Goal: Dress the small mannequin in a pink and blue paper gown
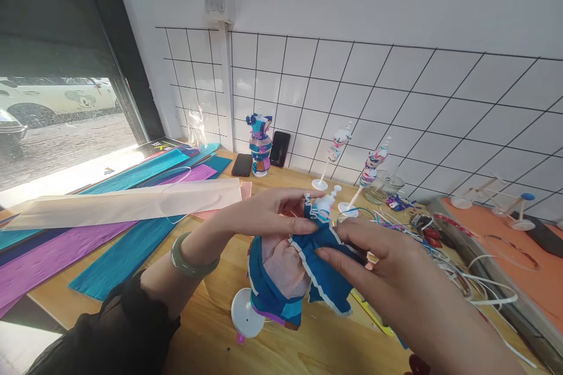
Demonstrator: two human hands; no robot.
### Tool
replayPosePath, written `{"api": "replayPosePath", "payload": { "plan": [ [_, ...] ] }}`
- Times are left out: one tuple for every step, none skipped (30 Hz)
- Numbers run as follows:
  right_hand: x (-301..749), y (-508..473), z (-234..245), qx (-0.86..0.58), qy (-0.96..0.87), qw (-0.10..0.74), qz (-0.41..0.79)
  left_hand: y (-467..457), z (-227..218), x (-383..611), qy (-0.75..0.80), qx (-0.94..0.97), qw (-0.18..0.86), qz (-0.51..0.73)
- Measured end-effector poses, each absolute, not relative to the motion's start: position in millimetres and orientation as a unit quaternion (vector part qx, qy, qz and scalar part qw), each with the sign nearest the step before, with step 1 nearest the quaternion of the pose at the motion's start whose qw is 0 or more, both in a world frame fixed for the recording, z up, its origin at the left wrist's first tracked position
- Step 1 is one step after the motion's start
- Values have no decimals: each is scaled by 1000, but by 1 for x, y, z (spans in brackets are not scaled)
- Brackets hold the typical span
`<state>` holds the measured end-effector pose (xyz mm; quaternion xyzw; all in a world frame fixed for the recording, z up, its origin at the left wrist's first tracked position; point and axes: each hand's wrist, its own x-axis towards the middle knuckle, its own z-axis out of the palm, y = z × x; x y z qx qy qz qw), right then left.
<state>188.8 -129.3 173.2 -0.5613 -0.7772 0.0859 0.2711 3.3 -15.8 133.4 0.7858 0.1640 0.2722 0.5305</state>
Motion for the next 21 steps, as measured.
{"api": "replayPosePath", "payload": {
  "plan": [
    [188, -129, 172, -564, -773, 282, 77, -16, 134, 3, 165, 792, 524, 267],
    [188, -130, 172, -571, -766, 288, 68, -17, 135, 2, 165, 798, 517, 261],
    [187, -129, 171, -581, -759, 288, 59, -18, 136, 2, 163, 803, 512, 256],
    [187, -129, 171, -591, -754, 281, 53, -19, 137, 1, 159, 806, 510, 255],
    [188, -129, 172, -599, -752, 272, 48, -19, 138, 1, 154, 808, 508, 255],
    [188, -128, 172, -605, -750, 263, 44, -20, 138, 0, 149, 811, 506, 255],
    [190, -128, 172, -610, -749, 256, 42, -20, 138, 0, 145, 812, 503, 257],
    [191, -127, 173, -615, -747, 249, 40, -20, 138, 0, 141, 813, 502, 258],
    [192, -126, 172, -621, -744, 245, 40, -19, 138, 0, 138, 814, 503, 258],
    [194, -125, 172, -627, -740, 242, 40, -19, 138, 0, 136, 814, 503, 256],
    [195, -124, 172, -633, -735, 238, 41, -18, 137, 1, 135, 813, 505, 255],
    [195, -123, 171, -639, -732, 234, 41, -18, 137, 1, 136, 813, 506, 255],
    [195, -123, 171, -642, -730, 232, 38, -18, 136, 1, 138, 812, 506, 256],
    [194, -123, 171, -645, -727, 232, 33, -18, 136, 1, 140, 812, 505, 258],
    [192, -123, 171, -649, -723, 235, 24, -18, 136, 2, 139, 811, 504, 261],
    [190, -123, 171, -652, -718, 241, 12, -19, 137, 2, 136, 811, 505, 262],
    [188, -124, 172, -655, -713, 250, -1, -21, 137, 2, 130, 811, 507, 261],
    [186, -125, 172, -657, -709, 258, -10, -22, 138, 3, 124, 811, 510, 259],
    [184, -126, 172, -658, -707, 261, -16, -23, 139, 3, 119, 811, 512, 257],
    [183, -126, 172, -658, -706, 263, -21, -25, 139, 3, 117, 811, 513, 256],
    [182, -127, 172, -656, -707, 262, -24, -26, 140, 3, 119, 811, 511, 258]
  ]
}}
